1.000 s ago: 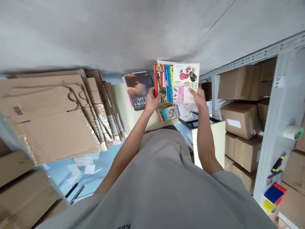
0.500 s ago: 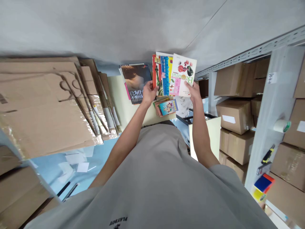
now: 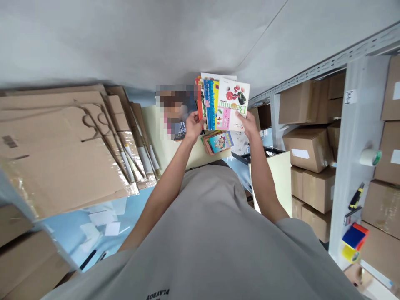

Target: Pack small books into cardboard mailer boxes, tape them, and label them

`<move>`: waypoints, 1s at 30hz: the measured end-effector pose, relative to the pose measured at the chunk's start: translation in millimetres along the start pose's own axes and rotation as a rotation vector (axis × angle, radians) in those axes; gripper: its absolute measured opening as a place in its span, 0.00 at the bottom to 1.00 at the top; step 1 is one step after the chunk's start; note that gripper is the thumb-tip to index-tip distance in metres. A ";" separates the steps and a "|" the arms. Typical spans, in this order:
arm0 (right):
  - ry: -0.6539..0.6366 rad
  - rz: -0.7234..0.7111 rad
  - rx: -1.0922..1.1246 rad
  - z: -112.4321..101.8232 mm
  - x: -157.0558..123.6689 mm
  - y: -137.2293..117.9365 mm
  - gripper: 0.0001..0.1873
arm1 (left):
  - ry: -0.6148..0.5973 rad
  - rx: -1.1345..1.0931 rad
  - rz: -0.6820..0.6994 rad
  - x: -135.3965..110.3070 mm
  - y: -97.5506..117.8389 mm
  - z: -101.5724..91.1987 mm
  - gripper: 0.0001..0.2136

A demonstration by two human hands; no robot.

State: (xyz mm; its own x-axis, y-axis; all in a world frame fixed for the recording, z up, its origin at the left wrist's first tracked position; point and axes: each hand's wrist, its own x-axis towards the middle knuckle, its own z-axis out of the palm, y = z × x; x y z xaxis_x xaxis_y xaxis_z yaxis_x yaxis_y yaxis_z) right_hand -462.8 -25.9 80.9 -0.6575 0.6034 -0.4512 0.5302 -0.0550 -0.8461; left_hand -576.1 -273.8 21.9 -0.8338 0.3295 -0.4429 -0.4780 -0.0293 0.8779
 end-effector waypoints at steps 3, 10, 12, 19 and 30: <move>0.023 0.002 0.003 3.0 -4.0 1.0 0.46 | -0.010 -0.007 0.003 -2.8 3.0 -0.5 0.14; 0.031 -0.014 0.044 4.4 -4.0 7.0 0.44 | -0.047 -0.036 0.044 -1.0 -7.6 -1.0 0.23; 0.041 -0.016 0.059 5.1 -3.6 8.3 0.43 | -0.047 -0.029 0.051 1.1 -12.1 -0.6 0.24; 0.078 -0.001 0.100 9.5 -4.3 10.1 0.40 | -0.009 0.019 0.101 2.0 -15.7 4.8 0.21; 0.075 -0.115 0.069 31.9 -7.0 9.8 0.42 | -0.043 0.138 0.124 -3.6 -11.5 2.9 0.29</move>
State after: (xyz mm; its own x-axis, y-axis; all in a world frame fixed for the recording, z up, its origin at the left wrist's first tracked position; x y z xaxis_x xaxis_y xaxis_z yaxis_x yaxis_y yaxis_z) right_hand -470.1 -56.1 66.7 -0.6687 0.6664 -0.3296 0.4139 -0.0346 -0.9096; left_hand -566.8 -272.0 14.0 -0.8701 0.3717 -0.3238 -0.3271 0.0562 0.9433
